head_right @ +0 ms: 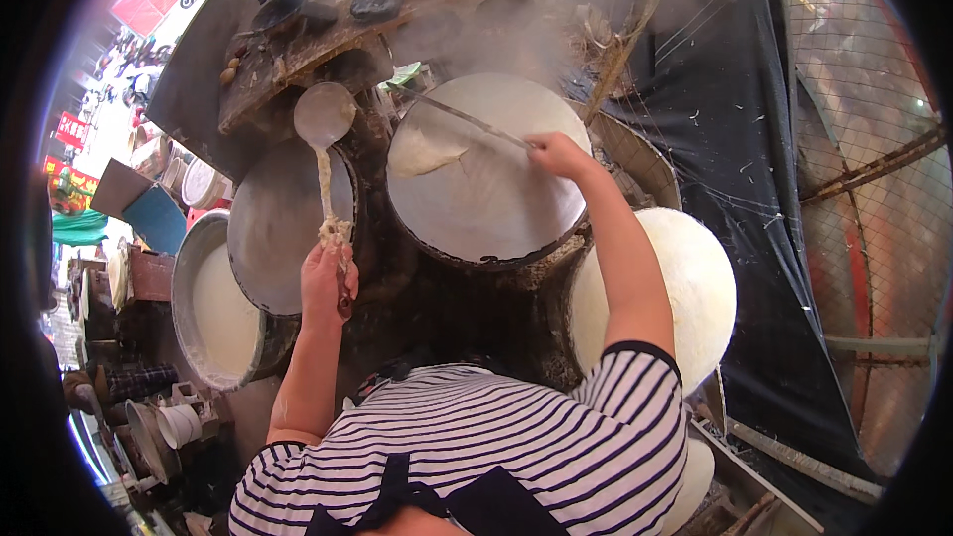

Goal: The person ladles batter onto multiple hot griddles, spreads it into thin circular crepes, and removes cooked crepes to a stack. The person repeats this cycle across several griddles, using a ladle and a wooden spreader.

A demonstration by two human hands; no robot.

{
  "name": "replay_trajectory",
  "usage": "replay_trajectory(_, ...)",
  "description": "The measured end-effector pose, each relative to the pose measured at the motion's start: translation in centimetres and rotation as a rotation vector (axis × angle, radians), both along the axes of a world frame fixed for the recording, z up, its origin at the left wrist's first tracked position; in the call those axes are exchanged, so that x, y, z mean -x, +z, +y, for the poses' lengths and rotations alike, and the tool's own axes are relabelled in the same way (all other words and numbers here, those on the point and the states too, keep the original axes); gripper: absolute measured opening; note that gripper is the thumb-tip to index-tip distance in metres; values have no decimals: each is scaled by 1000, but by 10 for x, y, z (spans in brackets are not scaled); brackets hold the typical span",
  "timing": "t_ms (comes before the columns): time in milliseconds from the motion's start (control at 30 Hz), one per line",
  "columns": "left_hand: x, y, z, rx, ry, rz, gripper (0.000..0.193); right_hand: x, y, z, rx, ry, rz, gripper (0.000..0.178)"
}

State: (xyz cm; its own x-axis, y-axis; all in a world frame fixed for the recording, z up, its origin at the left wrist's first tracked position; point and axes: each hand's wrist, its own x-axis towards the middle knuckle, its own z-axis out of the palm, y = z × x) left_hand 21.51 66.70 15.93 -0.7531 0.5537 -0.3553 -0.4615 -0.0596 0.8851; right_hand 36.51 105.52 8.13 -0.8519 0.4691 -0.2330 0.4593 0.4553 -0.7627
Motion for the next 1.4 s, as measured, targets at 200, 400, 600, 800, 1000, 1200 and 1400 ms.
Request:
replay_trajectory(200,-7,-1,-18,-2,86,18,17,30,37,19,135,252,-244,42)
replay_trajectory(400,0,-9,-30,10,60,-2,16,-25,32,13,127,194,-232,39)
replay_trajectory(600,15,-6,-39,-35,-40,-20,16,-120,24,-85,-72,-146,-64,32)
replay_trajectory(800,50,-23,-62,-53,-257,-23,18,-42,7,-260,447,-460,102,21)
replay_trajectory(1000,76,-17,-88,9,-350,16,19,131,-58,-356,998,-857,568,20)
replay_trajectory(1200,98,-25,-114,27,-436,-19,19,97,-33,-416,1072,-1084,694,32)
replay_trajectory(1400,93,-30,-113,48,-475,-1,20,144,-61,-397,824,-968,551,31)
